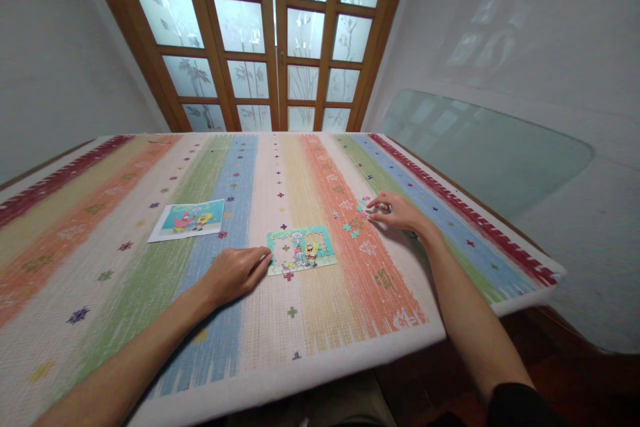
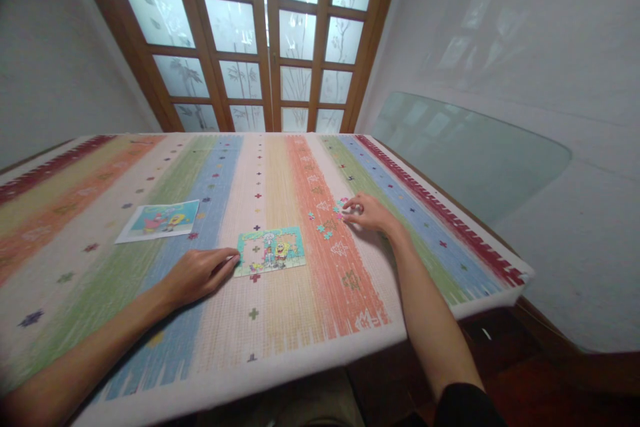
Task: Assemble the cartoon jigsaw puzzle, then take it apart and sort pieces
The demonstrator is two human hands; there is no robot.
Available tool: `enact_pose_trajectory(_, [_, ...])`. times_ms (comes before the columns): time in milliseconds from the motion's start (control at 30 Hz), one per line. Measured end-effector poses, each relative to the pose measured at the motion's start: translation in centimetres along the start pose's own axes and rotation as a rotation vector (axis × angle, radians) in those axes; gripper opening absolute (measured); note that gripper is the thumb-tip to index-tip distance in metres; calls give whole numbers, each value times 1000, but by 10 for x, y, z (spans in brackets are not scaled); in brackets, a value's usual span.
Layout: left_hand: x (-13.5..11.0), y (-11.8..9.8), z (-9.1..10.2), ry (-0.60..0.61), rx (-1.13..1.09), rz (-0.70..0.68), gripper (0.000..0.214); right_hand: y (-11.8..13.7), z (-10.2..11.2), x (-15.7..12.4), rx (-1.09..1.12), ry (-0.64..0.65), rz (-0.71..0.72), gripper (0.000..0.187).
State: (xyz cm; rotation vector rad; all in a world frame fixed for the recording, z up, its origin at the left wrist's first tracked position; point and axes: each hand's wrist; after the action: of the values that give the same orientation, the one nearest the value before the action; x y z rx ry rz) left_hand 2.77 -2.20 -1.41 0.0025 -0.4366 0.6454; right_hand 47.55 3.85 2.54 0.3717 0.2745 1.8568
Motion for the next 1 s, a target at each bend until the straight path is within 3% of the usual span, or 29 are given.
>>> enact_pose_trajectory(233, [0, -1, 2, -36, 4, 1, 29, -8, 8, -7, -60, 137, -43, 26])
enact_pose_trajectory(367, [3, -3, 6, -100, -27, -1, 32, -9, 9, -7, -67, 166, -82, 21])
enact_pose_trajectory(500, [8, -4, 10, -171, -10, -50, 43, -9, 7, -7, -28, 162, -91, 16])
enact_pose_trajectory(667, [8, -1, 9, -166, 3, -46, 45, -8, 5, -7, 89, 87, -91, 13])
enact_pose_trajectory(900, [-2, 8, -2, -91, -11, 28, 26, 33, -8, 3, 438, -13, 0, 26])
enact_pose_trajectory(1000, [-5, 9, -4, -99, -26, 3, 30, 60, -22, 7, 596, 36, -4, 22])
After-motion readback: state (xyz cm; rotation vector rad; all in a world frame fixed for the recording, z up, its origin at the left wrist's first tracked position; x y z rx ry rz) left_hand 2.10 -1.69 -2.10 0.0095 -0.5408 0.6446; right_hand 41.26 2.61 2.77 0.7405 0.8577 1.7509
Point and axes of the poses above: each hand's wrist, its own x-axis towards the middle knuckle, its own z-axis out of the back of the hand, y = z × x, and after that the axes turned 2 degrees about y, right-handed
